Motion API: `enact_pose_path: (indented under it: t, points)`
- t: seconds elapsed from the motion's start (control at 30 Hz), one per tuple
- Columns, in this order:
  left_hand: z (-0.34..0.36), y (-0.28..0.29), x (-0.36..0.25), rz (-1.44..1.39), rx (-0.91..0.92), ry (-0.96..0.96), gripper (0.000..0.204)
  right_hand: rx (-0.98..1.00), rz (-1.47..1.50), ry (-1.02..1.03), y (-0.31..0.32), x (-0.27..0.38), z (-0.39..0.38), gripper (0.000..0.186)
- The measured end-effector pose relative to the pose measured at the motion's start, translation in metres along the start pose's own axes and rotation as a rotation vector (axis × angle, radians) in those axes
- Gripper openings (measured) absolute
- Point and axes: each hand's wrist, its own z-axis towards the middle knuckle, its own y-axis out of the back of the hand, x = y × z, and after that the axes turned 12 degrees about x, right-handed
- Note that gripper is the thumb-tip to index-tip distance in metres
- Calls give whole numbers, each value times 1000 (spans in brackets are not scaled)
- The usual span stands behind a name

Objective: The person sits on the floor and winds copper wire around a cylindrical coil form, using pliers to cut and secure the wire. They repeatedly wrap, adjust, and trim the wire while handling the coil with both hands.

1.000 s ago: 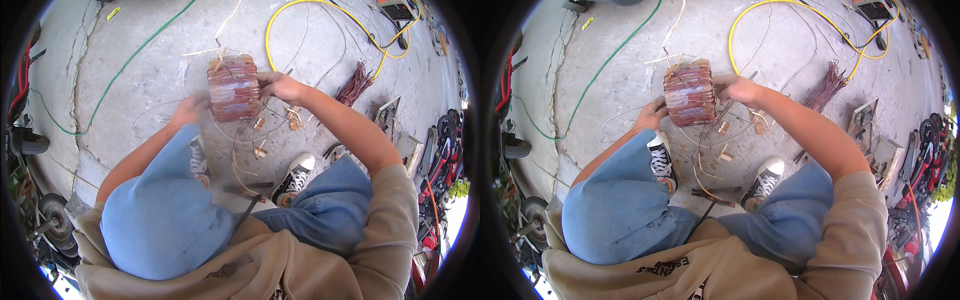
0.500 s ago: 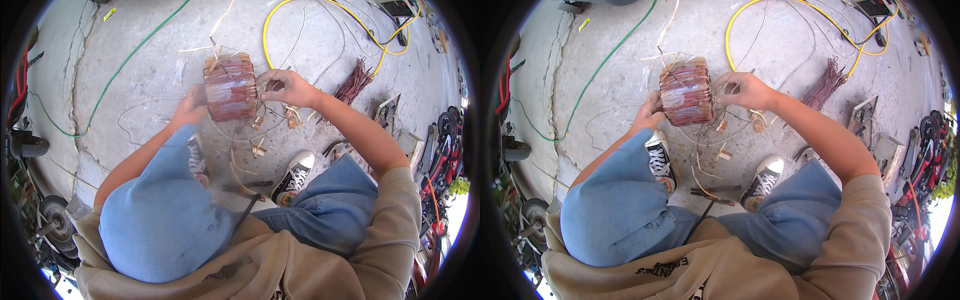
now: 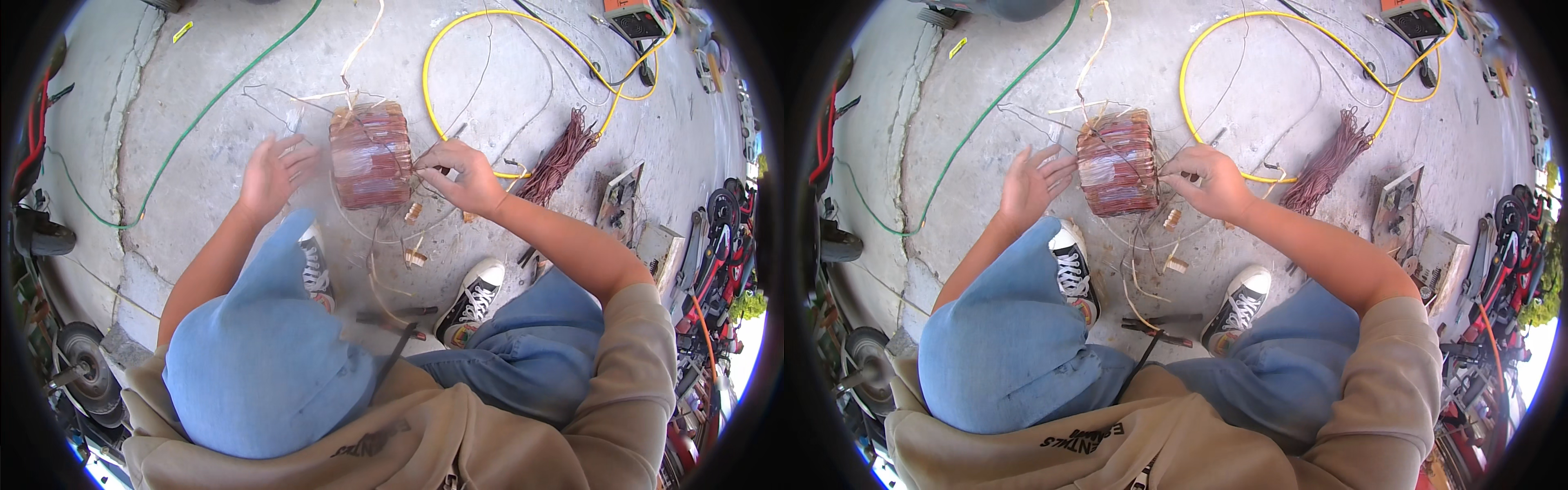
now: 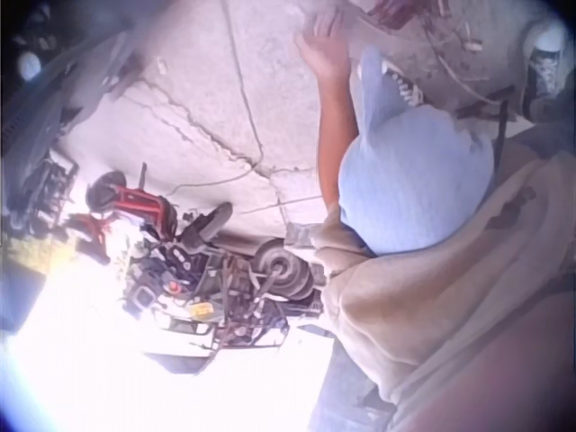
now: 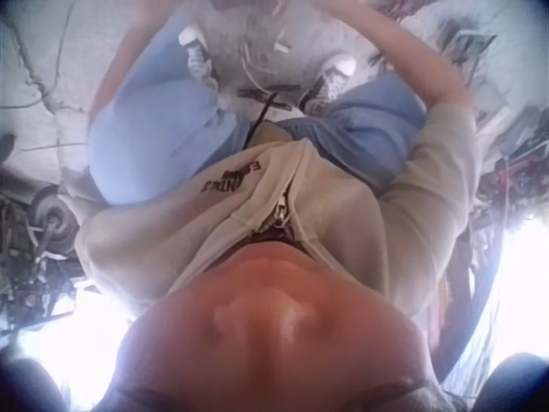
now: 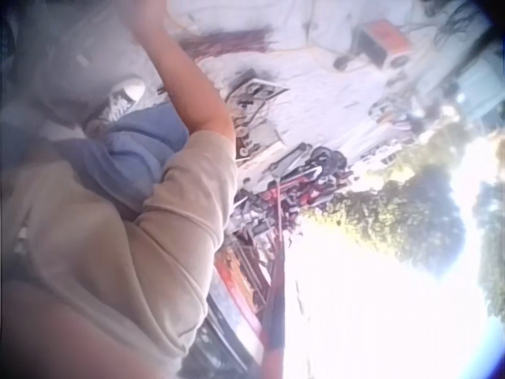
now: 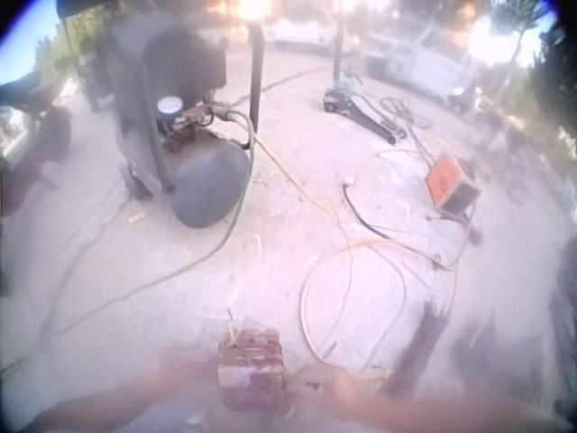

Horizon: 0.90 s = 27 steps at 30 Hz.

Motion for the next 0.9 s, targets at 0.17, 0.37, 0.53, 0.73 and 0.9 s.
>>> enact_pose_path:
  t: [0.17, 0.37, 0.53, 0.73, 0.9]
  points:
    - [-33, 75, -20, -180, -589, -253, 61, 304, 137, 174, 32, 47, -15, 13]
    - [-63, -50, -54, 890, -283, -833, 30, 535, -42, -296, 76, 135, -31, 11]
    - [-58, -148, -54, 1437, 513, -287, 38, 410, -474, -247, 128, 194, -52, 10]
    - [-48, -134, -27, 1461, 574, -197, 23, 83, -881, -510, 177, 218, -97, 8]
    - [-48, -120, -19, 1448, 572, -371, 25, 279, -1044, -493, 184, 186, -107, 12]
